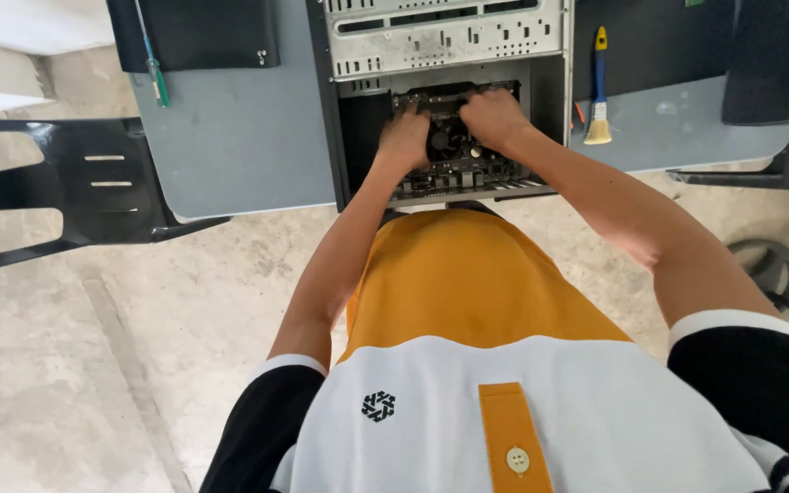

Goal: Removing a motherboard from a computer case by unscrewing mounting screws and disconnecting cables.

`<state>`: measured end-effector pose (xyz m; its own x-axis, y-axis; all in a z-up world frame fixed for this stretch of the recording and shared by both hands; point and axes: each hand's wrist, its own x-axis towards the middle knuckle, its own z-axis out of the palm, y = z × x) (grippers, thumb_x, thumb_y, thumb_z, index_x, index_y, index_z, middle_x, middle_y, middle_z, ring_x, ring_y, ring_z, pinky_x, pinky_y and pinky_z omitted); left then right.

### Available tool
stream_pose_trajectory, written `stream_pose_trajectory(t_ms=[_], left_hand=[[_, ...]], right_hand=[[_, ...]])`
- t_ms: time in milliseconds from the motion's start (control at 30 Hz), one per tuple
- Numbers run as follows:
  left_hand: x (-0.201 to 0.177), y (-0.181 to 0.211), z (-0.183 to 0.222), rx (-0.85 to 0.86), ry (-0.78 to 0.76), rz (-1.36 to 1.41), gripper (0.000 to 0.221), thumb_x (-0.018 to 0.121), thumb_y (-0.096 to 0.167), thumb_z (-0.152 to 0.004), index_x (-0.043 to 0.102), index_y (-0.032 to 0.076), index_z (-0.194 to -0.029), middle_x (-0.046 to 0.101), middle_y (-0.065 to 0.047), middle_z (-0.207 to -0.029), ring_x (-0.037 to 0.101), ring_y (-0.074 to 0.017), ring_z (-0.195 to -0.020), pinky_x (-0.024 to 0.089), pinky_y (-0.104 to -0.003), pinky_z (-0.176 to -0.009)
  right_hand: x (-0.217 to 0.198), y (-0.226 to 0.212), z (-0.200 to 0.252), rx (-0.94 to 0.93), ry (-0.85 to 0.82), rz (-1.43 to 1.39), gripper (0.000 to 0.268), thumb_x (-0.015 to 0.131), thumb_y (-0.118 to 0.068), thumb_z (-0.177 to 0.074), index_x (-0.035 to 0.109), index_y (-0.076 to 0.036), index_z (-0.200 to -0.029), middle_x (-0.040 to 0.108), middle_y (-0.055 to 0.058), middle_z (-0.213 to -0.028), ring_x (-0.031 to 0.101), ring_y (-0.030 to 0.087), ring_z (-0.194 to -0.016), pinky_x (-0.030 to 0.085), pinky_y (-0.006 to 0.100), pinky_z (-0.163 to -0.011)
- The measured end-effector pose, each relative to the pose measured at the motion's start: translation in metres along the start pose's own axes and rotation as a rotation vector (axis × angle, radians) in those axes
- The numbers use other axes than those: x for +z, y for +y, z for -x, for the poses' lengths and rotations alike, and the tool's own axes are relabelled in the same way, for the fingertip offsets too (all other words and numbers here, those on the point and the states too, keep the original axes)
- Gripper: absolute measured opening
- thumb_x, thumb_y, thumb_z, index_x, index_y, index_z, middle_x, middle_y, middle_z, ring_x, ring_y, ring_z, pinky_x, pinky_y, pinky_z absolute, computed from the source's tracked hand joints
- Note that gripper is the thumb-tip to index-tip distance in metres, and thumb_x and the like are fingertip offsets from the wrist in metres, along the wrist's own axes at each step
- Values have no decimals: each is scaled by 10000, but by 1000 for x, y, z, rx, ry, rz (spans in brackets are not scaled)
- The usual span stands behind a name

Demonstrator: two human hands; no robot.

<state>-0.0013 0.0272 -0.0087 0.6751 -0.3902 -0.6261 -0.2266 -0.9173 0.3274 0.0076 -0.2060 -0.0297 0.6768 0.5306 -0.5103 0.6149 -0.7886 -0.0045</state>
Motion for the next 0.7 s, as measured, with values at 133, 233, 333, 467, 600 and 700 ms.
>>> stream_pose_trajectory(t_ms=[133,233,333,467,600,700], left_hand=[[21,-9,-11,33,19,3,1117,1122,-42,-840,576,2,-1813,403,-284,-1949,541,-509,-1713,683,-618,-1248],[39,-13,-23,111,179,-68,740,954,-216,-888,750,-60,-1582,627,-277,-1633,712,-515,-1419,755,-608,-1041],[40,-13,-21,107,157,-100,695,953,-203,-920,761,-62,-1574,579,-291,-1713,701,-509,-1447,777,-590,-1002],[42,-12,-13,163,232,-171,661,898,-175,-985,717,-133,-1619,596,-315,-1728,662,-504,-1541,760,-570,-1123],[59,-23,-32,219,246,-205,568,902,-129,-1024,739,-171,-1566,644,-376,-1665,701,-532,-1546,767,-573,-1154],[55,-24,-28,226,255,-213,561,912,-108,-1028,742,-168,-1560,656,-360,-1647,710,-511,-1531,779,-564,-1114]], right_hand=[[8,4,-9,-29,-1,35,298,789,5,-1128,876,-149,-889,875,81,-915,877,375,-848,724,538,-735],[8,9,-12,-21,-79,4,364,811,65,-1096,808,-142,-796,829,99,-813,820,371,-834,696,527,-755],[8,9,-10,-40,-52,0,408,827,44,-1113,763,-145,-757,775,87,-758,784,344,-774,683,511,-751],[39,20,-11,-38,145,-33,302,835,-29,-1069,797,-106,-780,820,122,-778,835,359,-775,670,487,-714],[56,30,-17,-81,268,-162,275,895,-115,-985,795,-66,-733,832,180,-732,859,407,-717,642,485,-633],[36,30,-7,-79,228,-239,240,888,-96,-993,832,-6,-778,857,228,-778,873,452,-763,665,505,-658]])
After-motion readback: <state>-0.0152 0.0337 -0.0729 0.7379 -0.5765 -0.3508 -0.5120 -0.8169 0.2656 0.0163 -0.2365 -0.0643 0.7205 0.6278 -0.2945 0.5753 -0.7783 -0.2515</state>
